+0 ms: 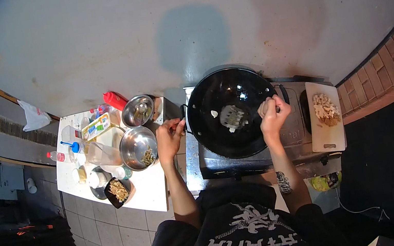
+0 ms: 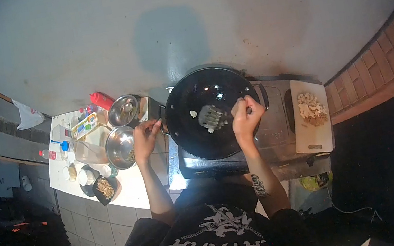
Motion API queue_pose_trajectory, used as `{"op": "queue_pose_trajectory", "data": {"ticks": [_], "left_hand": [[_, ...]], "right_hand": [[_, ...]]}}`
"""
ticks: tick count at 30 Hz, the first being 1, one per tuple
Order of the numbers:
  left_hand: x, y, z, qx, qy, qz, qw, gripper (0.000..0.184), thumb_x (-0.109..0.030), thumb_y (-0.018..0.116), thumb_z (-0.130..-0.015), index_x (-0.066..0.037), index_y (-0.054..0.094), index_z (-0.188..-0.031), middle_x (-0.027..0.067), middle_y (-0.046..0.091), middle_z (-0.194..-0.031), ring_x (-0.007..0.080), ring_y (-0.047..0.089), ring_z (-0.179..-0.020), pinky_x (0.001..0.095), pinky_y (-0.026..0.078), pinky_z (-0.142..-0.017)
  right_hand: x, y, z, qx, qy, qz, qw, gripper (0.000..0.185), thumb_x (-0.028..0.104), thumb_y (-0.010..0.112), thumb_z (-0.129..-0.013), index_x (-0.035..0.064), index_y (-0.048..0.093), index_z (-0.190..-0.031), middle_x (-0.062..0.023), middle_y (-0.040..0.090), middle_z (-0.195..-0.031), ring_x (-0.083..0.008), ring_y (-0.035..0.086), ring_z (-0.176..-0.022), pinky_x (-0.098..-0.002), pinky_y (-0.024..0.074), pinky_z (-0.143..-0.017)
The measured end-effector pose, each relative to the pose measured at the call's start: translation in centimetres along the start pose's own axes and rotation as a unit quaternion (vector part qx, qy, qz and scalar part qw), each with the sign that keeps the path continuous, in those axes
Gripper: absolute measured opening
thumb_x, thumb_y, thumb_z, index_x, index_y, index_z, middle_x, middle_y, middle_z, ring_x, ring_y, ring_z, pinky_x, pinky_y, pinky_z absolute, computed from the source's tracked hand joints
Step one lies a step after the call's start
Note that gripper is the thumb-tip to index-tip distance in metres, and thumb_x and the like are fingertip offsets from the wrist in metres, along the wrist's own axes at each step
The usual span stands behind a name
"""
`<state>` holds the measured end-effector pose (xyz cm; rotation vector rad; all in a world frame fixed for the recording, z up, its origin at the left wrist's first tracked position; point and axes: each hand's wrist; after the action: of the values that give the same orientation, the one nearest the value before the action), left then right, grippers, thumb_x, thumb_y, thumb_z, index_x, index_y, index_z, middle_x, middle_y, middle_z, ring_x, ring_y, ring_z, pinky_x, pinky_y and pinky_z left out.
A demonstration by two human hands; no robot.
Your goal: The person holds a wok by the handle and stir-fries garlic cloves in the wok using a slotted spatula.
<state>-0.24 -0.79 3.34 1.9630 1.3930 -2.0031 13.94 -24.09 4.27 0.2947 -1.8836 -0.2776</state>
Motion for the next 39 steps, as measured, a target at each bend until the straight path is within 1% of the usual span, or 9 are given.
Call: {"op": "queue_pose_trajectory", "data": {"ticks": [2,8,12,14,16,18,28,37,39], "left_hand": [[-0.1,0.1,0.0,0.001,0.004,0.000,1.000,0.029,-0.019,0.071,-0.082,0.006,0.067,-0.094,0.0116,0.060,-0.065,0.0142,0.056,-0.057,0.0276,0.043,-0.055],[-0.6,-0.2,0.1,0.000,0.009,-0.001,1.000,0.027,-0.017,0.069,-0.084,0.008,0.066,-0.094,0.0107,0.061,-0.064,0.0131,0.058,-0.055,0.0257,0.043,-0.053],[-0.1,0.1,0.1,0.000,0.013,0.001,1.000,0.026,-0.016,0.069,-0.083,0.007,0.067,-0.094,0.0108,0.060,-0.063,0.0133,0.058,-0.055,0.0259,0.043,-0.053],[0.0,0.1,0.0,0.001,0.018,-0.009,1.000,0.025,-0.016,0.069,-0.083,0.006,0.067,-0.095,0.0109,0.059,-0.063,0.0134,0.058,-0.055,0.0259,0.043,-0.053],[-0.4,0.0,0.1,-0.001,0.007,0.006,1.000,0.025,-0.016,0.070,-0.083,0.005,0.067,-0.095,0.0110,0.059,-0.064,0.0137,0.057,-0.055,0.0262,0.042,-0.053],[-0.2,0.0,0.1,-0.005,0.010,0.012,1.000,0.025,-0.016,0.070,-0.083,0.006,0.067,-0.094,0.0110,0.059,-0.064,0.0134,0.057,-0.055,0.0261,0.042,-0.053],[1.0,0.5,0.1,-0.016,0.014,0.004,1.000,0.030,-0.022,0.071,-0.082,0.004,0.068,-0.095,0.0095,0.057,-0.063,0.0134,0.049,-0.056,0.0275,0.041,-0.054],[0.3,0.2,0.0,-0.005,-0.002,0.014,1.000,0.028,-0.020,0.070,-0.082,0.005,0.068,-0.094,0.0110,0.059,-0.065,0.0143,0.053,-0.057,0.0278,0.041,-0.054],[0.5,0.2,0.0,-0.006,0.000,0.007,1.000,0.028,-0.020,0.070,-0.082,0.005,0.068,-0.094,0.0112,0.059,-0.065,0.0145,0.053,-0.057,0.0279,0.041,-0.054]], "right_hand": [[-0.1,1.2,0.2,-0.007,0.010,-0.059,0.998,0.033,-0.004,0.044,-0.083,0.0070,0.031,-0.055,0.0048,0.035,-0.050,-0.0029,0.033,-0.043,-0.0239,0.0229,-0.040],[-5.3,-0.5,-0.3,0.022,-0.015,0.090,0.996,0.032,-0.003,0.048,-0.082,0.0048,0.033,-0.054,0.0033,0.038,-0.048,-0.0042,0.038,-0.044,-0.0249,0.0256,-0.041],[-1.7,-0.4,0.0,0.025,0.033,0.039,0.998,0.033,-0.004,0.048,-0.081,0.0049,0.032,-0.054,0.0027,0.038,-0.047,-0.0046,0.037,-0.043,-0.0256,0.0261,-0.041],[-0.9,-0.7,0.0,0.023,0.035,0.026,0.999,0.034,-0.005,0.048,-0.082,0.0067,0.031,-0.055,0.0031,0.036,-0.048,-0.0044,0.036,-0.042,-0.0256,0.0254,-0.040],[0.1,-0.9,-0.2,0.008,0.000,0.002,1.000,0.039,-0.006,0.041,-0.088,0.0099,0.025,-0.056,0.0052,0.024,-0.046,-0.0038,0.021,-0.037,-0.0245,0.0158,-0.037],[1.1,-1.1,-0.4,0.018,0.008,-0.026,0.999,0.038,-0.007,0.041,-0.087,0.0095,0.026,-0.057,0.0049,0.025,-0.046,-0.0037,0.020,-0.037,-0.0244,0.0157,-0.037],[-1.2,-2.7,1.1,0.010,-0.021,0.114,0.993,0.034,-0.007,0.045,-0.081,0.0067,0.028,-0.054,0.0035,0.035,-0.046,-0.0034,0.035,-0.042,-0.0235,0.0230,-0.041],[0.8,-1.5,0.6,0.028,-0.039,0.069,0.996,0.036,-0.007,0.046,-0.081,0.0076,0.027,-0.054,0.0036,0.035,-0.047,-0.0026,0.034,-0.043,-0.0232,0.0224,-0.041],[1.1,-0.9,0.0,0.006,-0.013,-0.026,1.000,0.035,-0.006,0.046,-0.081,0.0075,0.027,-0.054,0.0033,0.037,-0.047,-0.0027,0.035,-0.043,-0.0232,0.0229,-0.041]]}}
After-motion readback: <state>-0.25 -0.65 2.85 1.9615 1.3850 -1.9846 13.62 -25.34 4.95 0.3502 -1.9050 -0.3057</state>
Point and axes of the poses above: each hand's wrist, its own z-axis away from the middle knuckle, its own y-axis out of the palm, x = y × z
